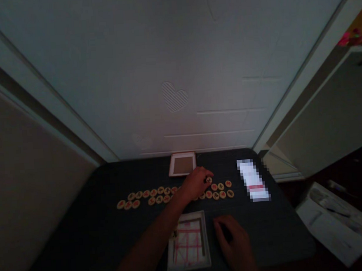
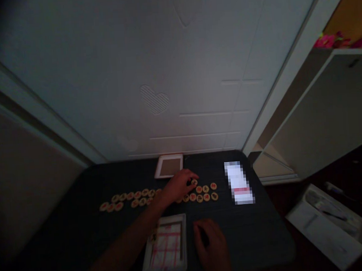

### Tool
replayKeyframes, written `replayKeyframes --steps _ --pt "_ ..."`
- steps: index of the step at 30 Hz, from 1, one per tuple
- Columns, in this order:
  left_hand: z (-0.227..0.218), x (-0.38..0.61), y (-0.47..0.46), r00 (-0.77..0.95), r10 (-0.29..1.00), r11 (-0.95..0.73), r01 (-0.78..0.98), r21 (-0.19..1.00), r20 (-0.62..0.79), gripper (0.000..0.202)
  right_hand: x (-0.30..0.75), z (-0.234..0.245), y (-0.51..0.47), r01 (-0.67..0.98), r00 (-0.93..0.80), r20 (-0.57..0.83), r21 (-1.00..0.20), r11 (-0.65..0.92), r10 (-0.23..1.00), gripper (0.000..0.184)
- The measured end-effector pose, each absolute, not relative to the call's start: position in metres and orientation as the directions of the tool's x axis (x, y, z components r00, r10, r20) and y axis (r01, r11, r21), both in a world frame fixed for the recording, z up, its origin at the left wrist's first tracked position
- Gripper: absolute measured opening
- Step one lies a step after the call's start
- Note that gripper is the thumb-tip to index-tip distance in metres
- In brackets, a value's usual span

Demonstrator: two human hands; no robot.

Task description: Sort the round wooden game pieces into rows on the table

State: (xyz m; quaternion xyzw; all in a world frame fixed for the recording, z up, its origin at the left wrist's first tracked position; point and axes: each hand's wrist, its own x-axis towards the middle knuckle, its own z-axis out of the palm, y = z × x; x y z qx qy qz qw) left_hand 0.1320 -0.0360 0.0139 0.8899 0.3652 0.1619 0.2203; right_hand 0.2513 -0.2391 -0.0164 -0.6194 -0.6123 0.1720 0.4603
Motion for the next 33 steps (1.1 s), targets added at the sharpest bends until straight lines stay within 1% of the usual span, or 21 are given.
replayKeyframes --steps 7,9,11,14,16,22,25,29,33 --pt "0.020 0.133 -0.038 0.684 0.717 -0.644 0.576 0.503 0.134 0.017 0.253 -0.018 -0.241 0.587 0.174 0.316 -0.794 0.159 0.933 0.017" --pt "0.026 0.131 -0.040 0.668 0.730 -0.630 0.573 0.523 0.147 0.016 0.253 -0.019 -0.241 0.579 0.168 0.301 -0.801 0.153 0.939 0.017" --pt "0.034 0.127 -0.046 0.635 0.755 -0.597 0.562 0.573 0.164 0.018 0.254 -0.019 -0.241 0.572 0.163 0.291 -0.806 0.150 0.943 0.018" --pt "0.046 0.116 -0.062 0.564 0.806 -0.510 0.510 0.693 0.179 0.022 0.254 -0.019 -0.241 0.571 0.158 0.287 -0.807 0.149 0.945 0.017" --pt "0.051 0.105 -0.078 0.521 0.839 -0.434 0.468 0.770 0.157 0.024 0.254 -0.018 -0.240 0.574 0.161 0.292 -0.805 0.151 0.943 0.018" --pt "0.047 0.061 -0.135 0.396 0.917 -0.209 0.397 0.894 0.039 0.025 0.254 -0.015 -0.240 0.578 0.169 0.285 -0.804 0.139 0.943 0.018" --pt "0.040 0.042 -0.159 0.339 0.940 -0.098 0.358 0.929 -0.031 0.026 0.255 -0.015 -0.241 0.568 0.175 0.276 -0.812 0.132 0.945 0.016" --pt "0.030 0.026 -0.182 0.286 0.954 -0.004 0.323 0.946 -0.094 0.027 0.252 -0.011 -0.244 0.556 0.189 0.309 -0.816 0.158 0.932 0.015" --pt "0.024 0.020 -0.195 0.284 0.951 0.047 0.243 0.969 -0.118 0.024 0.234 0.002 -0.248 0.535 0.089 0.361 -0.804 0.261 0.928 0.015"
